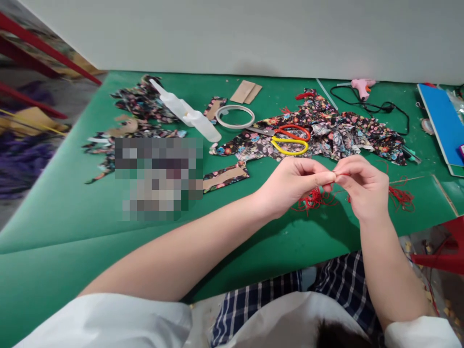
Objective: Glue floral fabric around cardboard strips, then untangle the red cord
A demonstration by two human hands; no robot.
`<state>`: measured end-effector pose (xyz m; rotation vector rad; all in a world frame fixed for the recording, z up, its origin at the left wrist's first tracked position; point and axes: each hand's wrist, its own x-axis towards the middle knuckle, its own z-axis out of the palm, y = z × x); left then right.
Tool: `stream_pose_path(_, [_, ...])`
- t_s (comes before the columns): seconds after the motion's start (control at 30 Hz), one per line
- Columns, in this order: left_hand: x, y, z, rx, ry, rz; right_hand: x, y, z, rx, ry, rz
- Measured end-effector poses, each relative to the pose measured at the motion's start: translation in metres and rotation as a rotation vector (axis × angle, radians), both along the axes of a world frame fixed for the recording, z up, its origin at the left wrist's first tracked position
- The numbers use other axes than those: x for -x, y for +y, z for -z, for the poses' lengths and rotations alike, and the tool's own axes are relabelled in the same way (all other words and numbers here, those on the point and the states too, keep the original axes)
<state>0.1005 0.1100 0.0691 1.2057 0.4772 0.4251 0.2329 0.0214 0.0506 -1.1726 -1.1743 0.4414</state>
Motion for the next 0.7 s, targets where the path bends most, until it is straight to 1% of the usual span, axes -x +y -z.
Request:
stream_pose_path(0.1, [0.0002, 0.0012, -0.0004, 0.002, -0.026, 0.025, -0.0011, -0.0004, 0.0004, -0.012, 0.019, -0.024])
stream_pose_path(0.2, [0.0004, 0.0019, -0.0012, 0.001, -0.042, 0.04, -0.0018, -0.0006, 0.0007, 0.017, 0.016, -0.027])
stream_pose_path(0.43, [0.0004, 0.0013, -0.0013, -0.016, -0.008, 0.02, -0.0009, 0.0001, 0.0005, 0.011, -0.041, -0.022])
stream_pose_path(0.5, [0.0003, 0.0013, -0.0012, -0.075, 0.008, 0.011, -0.0007, 0.0008, 0.0012, 0.029, -0.045, 0.001])
stream_pose_path(0.6, [0.0008, 0.0001, -0.0017, -0.229, -0.013, -0.011, 0.0003, 0.0024, 0.0027, 0.027, -0.011, 0.034])
stream_pose_path(0.7, [0.0015, -0.0024, -0.0014, -0.37, 0.003, -0.071, 0.0029, 0.0042, 0.0038, 0.018, 0.032, 0.046])
